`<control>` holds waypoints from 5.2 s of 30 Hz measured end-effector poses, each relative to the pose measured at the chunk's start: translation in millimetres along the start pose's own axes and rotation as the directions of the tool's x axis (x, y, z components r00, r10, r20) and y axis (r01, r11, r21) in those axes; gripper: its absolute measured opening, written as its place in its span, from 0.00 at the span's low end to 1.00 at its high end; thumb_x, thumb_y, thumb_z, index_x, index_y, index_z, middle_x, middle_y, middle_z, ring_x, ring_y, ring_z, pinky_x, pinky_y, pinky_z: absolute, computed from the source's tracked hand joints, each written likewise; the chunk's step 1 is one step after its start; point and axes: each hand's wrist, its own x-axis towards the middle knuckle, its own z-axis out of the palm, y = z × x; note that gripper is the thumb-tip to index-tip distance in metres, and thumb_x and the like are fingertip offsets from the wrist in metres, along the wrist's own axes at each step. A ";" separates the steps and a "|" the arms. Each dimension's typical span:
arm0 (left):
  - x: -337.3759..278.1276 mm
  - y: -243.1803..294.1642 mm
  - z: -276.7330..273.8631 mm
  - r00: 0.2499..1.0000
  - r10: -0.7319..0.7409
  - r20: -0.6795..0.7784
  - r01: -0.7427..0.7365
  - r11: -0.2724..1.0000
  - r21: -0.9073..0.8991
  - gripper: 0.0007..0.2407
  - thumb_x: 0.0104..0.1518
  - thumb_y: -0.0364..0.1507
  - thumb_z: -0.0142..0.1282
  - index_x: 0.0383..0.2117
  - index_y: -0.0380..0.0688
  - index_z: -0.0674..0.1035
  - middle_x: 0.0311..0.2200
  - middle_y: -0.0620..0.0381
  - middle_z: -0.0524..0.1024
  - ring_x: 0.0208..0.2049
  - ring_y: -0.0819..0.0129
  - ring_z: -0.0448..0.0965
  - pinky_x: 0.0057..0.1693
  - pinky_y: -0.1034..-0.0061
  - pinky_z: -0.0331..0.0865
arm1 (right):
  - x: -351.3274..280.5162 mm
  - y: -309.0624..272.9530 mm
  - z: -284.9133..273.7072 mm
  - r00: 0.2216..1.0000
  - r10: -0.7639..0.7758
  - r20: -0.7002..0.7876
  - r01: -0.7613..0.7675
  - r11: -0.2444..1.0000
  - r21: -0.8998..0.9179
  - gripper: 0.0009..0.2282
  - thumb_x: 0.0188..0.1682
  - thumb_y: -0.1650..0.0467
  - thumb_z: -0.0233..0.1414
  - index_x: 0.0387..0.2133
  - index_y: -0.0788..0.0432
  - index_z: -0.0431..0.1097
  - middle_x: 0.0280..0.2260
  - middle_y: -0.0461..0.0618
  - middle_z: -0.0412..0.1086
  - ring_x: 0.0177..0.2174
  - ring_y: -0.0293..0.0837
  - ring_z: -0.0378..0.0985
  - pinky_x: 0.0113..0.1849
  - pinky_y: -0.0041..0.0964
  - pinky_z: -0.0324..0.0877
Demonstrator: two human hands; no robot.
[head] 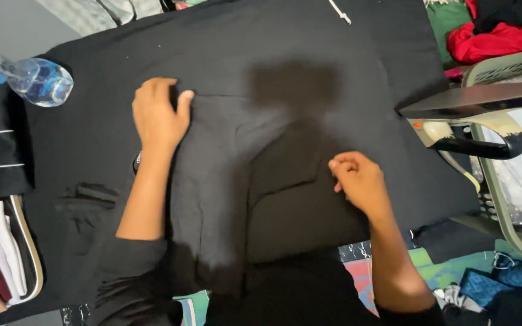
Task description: The person irons a black t-shirt on an ironing board. They smooth the fabric, use a steam iron to press the shirt, and spray water from a bottle onto the garment before continuing to iron different sections.
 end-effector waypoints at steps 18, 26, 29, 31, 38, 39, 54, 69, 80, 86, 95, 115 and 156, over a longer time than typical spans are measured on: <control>-10.5 81.6 63.7 0.983 0.140 0.119 -0.087 0.925 -0.370 0.08 0.61 0.33 0.63 0.43 0.49 0.82 0.40 0.59 0.72 0.48 0.60 0.70 0.58 0.64 0.63 | -22.9 28.0 47.0 0.964 -0.195 0.184 0.035 0.773 0.634 0.03 0.49 0.81 0.48 0.28 0.65 0.62 0.14 0.57 0.67 0.11 0.49 0.76 0.11 0.31 0.71; -14.9 76.0 82.4 0.986 0.158 0.050 -0.133 0.936 -0.327 0.07 0.61 0.34 0.63 0.41 0.52 0.82 0.40 0.62 0.73 0.48 0.63 0.71 0.64 0.61 0.59 | -47.2 4.7 39.4 0.986 -0.085 0.143 0.075 0.994 0.078 0.11 0.48 0.74 0.53 0.41 0.60 0.60 0.25 0.57 0.78 0.08 0.45 0.73 0.11 0.34 0.68; -16.2 78.5 78.7 0.984 0.180 -0.017 -0.177 0.939 -0.296 0.07 0.59 0.34 0.65 0.40 0.54 0.81 0.40 0.62 0.74 0.48 0.64 0.73 0.66 0.60 0.58 | -56.8 -6.8 36.6 0.993 -0.066 0.099 0.081 0.985 -0.153 0.12 0.48 0.70 0.54 0.42 0.56 0.60 0.23 0.53 0.77 0.19 0.50 0.78 0.23 0.41 0.71; -17.1 80.3 75.4 0.980 0.190 -0.056 -0.198 0.939 -0.282 0.07 0.58 0.34 0.66 0.39 0.55 0.81 0.40 0.63 0.74 0.48 0.64 0.73 0.67 0.60 0.57 | -59.5 -2.3 39.8 0.995 -0.080 0.065 0.094 0.967 -0.236 0.12 0.47 0.70 0.54 0.42 0.55 0.60 0.22 0.53 0.76 0.27 0.56 0.81 0.32 0.47 0.73; -53.6 105.1 16.6 0.949 0.310 0.049 -0.280 0.906 -0.317 0.11 0.62 0.41 0.59 0.41 0.51 0.80 0.49 0.55 0.73 0.58 0.57 0.70 0.71 0.48 0.47 | -65.4 -8.4 54.6 0.543 -0.831 -0.117 0.714 0.531 -0.456 0.13 0.53 0.65 0.53 0.51 0.47 0.71 0.45 0.45 0.68 0.45 0.47 0.71 0.47 0.45 0.63; -60.9 112.3 -3.3 0.949 0.297 0.104 -0.246 0.905 -0.346 0.17 0.59 0.43 0.61 0.47 0.47 0.80 0.54 0.48 0.73 0.62 0.51 0.69 0.71 0.43 0.45 | -65.8 -11.5 56.9 0.535 -0.839 0.095 0.763 0.432 -0.481 0.18 0.56 0.64 0.48 0.60 0.44 0.68 0.61 0.50 0.65 0.58 0.52 0.66 0.58 0.55 0.54; -96.7 103.5 -64.4 0.692 0.246 0.679 -0.129 0.967 -0.218 0.47 0.50 0.62 0.53 0.72 0.45 0.52 0.75 0.52 0.43 0.75 0.56 0.37 0.73 0.41 0.29 | -70.0 -1.4 38.5 0.598 -0.609 0.522 0.784 0.305 -0.541 0.27 0.54 0.49 0.44 0.67 0.34 0.56 0.71 0.55 0.46 0.69 0.55 0.45 0.61 0.74 0.36; -38.2 91.9 -6.1 0.727 0.232 0.646 -0.177 0.973 -0.150 0.36 0.61 0.56 0.35 0.71 0.46 0.52 0.74 0.54 0.40 0.74 0.59 0.33 0.72 0.45 0.28 | 44.9 101.4 -101.3 0.318 -0.339 -0.885 0.795 0.605 0.054 0.19 0.62 0.72 0.52 0.61 0.60 0.49 0.55 0.65 0.62 0.54 0.54 0.69 0.54 0.46 0.67; -50.0 78.5 14.4 0.848 0.275 0.453 -0.174 0.952 -0.251 0.33 0.64 0.54 0.33 0.70 0.45 0.56 0.74 0.58 0.46 0.74 0.60 0.40 0.72 0.44 0.34 | 94.9 39.0 -120.4 0.190 -0.214 -0.958 0.806 0.592 0.027 0.12 0.58 0.63 0.51 0.31 0.58 0.64 0.22 0.47 0.62 0.21 0.40 0.67 0.27 0.37 0.67; -50.6 70.5 25.2 0.909 0.248 0.336 -0.109 0.918 -0.382 0.27 0.68 0.42 0.34 0.68 0.38 0.59 0.71 0.50 0.55 0.73 0.59 0.49 0.72 0.47 0.39 | 76.3 -23.2 -109.8 0.165 -0.811 -0.561 0.574 0.542 -0.614 0.11 0.54 0.70 0.68 0.36 0.64 0.74 0.31 0.53 0.70 0.31 0.50 0.70 0.34 0.45 0.64; -44.2 63.3 20.7 0.860 0.119 0.496 -0.021 0.980 -0.200 0.24 0.70 0.41 0.31 0.70 0.47 0.60 0.74 0.50 0.49 0.75 0.60 0.42 0.74 0.44 0.32 | 11.8 -135.4 18.0 0.560 -0.818 0.130 0.631 0.320 -0.706 0.19 0.44 0.52 0.60 0.25 0.54 0.69 0.21 0.53 0.72 0.28 0.56 0.79 0.29 0.46 0.71; -43.3 59.1 18.8 0.900 0.065 0.430 0.034 0.975 -0.219 0.24 0.68 0.41 0.38 0.70 0.52 0.63 0.74 0.44 0.48 0.75 0.55 0.42 0.72 0.40 0.34 | 45.5 -152.2 58.6 0.622 -0.781 0.058 0.451 0.297 -0.842 0.20 0.46 0.48 0.59 0.28 0.49 0.67 0.22 0.46 0.70 0.26 0.52 0.80 0.26 0.47 0.72; -36.2 60.5 5.5 0.819 0.032 0.573 0.103 0.974 -0.203 0.23 0.70 0.42 0.32 0.72 0.56 0.57 0.75 0.50 0.41 0.76 0.61 0.34 0.73 0.44 0.27 | 5.7 -153.2 22.0 0.802 -0.566 0.189 0.456 0.377 -0.806 0.19 0.44 0.50 0.58 0.28 0.51 0.70 0.23 0.52 0.75 0.31 0.59 0.82 0.32 0.51 0.74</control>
